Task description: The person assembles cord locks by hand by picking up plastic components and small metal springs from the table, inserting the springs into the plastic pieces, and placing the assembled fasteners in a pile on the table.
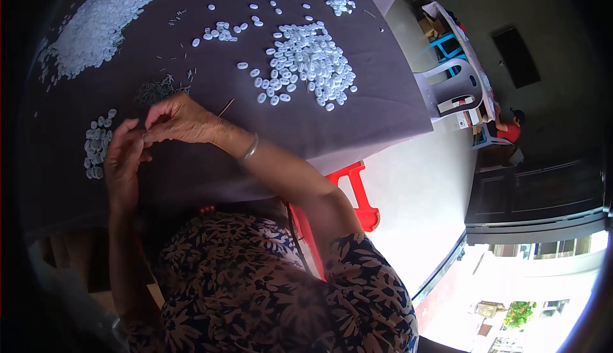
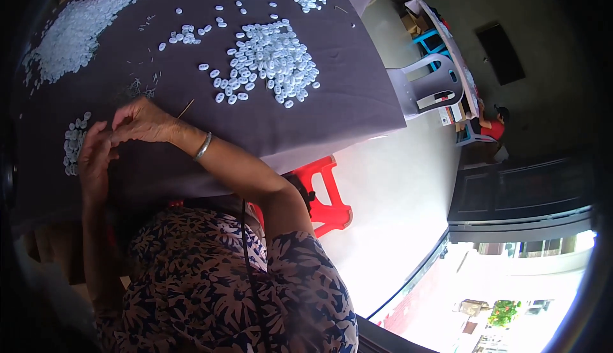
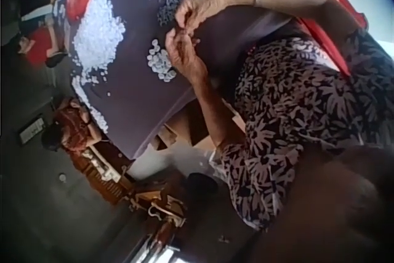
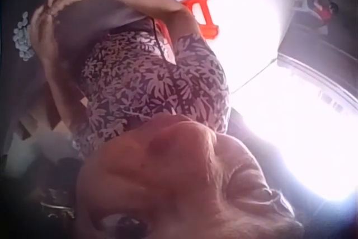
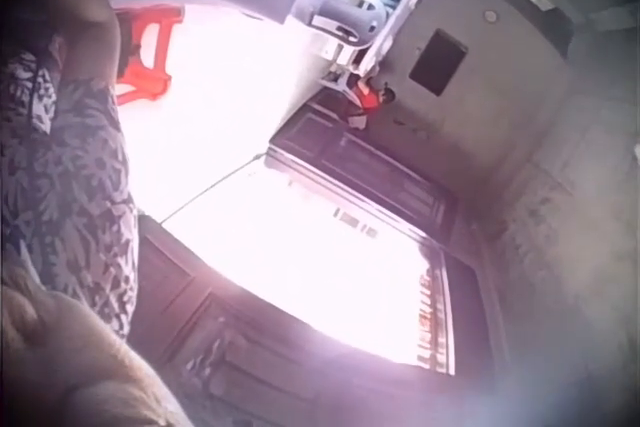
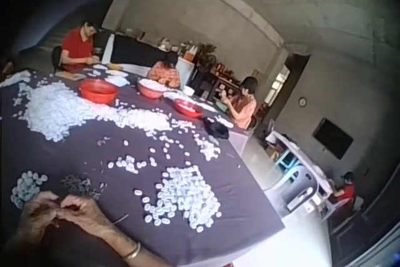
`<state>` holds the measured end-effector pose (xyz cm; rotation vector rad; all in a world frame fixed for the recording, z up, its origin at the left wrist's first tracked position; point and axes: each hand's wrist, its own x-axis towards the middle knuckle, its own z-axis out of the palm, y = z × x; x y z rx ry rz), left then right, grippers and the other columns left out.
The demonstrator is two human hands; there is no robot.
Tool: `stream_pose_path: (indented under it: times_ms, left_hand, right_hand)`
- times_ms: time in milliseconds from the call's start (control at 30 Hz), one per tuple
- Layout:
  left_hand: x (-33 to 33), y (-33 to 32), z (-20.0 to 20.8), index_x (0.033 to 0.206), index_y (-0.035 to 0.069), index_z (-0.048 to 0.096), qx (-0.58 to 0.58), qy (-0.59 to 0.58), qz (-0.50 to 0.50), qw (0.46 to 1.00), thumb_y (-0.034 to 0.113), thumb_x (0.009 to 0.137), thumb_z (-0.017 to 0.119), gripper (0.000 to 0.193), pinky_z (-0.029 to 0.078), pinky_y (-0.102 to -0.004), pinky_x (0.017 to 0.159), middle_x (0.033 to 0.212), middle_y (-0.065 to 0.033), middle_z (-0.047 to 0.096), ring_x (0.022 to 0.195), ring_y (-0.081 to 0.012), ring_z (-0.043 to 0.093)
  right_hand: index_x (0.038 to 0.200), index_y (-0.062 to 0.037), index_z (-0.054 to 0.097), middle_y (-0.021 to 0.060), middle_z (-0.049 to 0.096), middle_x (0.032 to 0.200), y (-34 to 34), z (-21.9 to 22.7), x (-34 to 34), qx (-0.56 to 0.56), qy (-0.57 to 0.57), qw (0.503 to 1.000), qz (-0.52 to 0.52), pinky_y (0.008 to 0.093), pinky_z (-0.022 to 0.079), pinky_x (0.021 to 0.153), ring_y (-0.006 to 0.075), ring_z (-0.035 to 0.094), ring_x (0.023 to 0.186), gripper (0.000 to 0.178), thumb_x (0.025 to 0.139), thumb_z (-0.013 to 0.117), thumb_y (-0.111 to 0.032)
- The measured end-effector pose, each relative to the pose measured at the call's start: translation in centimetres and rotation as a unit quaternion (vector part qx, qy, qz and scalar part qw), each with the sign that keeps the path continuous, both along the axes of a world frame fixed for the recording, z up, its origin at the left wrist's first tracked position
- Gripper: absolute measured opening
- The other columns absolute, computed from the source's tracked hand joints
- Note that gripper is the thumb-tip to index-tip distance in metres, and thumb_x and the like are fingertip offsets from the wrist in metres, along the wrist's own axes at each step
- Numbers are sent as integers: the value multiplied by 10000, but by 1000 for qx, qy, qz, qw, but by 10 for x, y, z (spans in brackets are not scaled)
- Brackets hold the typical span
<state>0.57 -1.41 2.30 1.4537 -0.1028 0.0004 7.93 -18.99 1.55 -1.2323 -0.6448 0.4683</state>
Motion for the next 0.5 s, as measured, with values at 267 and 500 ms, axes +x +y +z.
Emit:
stream_pose_path:
  times_ms: [267,500]
  left_hand:
    - [0,12,-9,1182,13,516,104,-60,6,993,21,897,542,286,457,-227,657,913,-48,616,797,-101,586]
    - [2,6,-14,1154,22,520,50,-53,13,997,-1,862,594,303,475,-231,663,884,-46,624,790,-99,594]
  right_hand:
    - [755,-17,655,7,635,681,7,-10,-3,-70,-67,995,-19,195,444,563,37,569,652,149,755,762,-120]
    - [797,-20,657,-8,614,702,2,-2,-4,-113,-104,988,-27,191,446,558,37,550,639,71,814,703,-70]
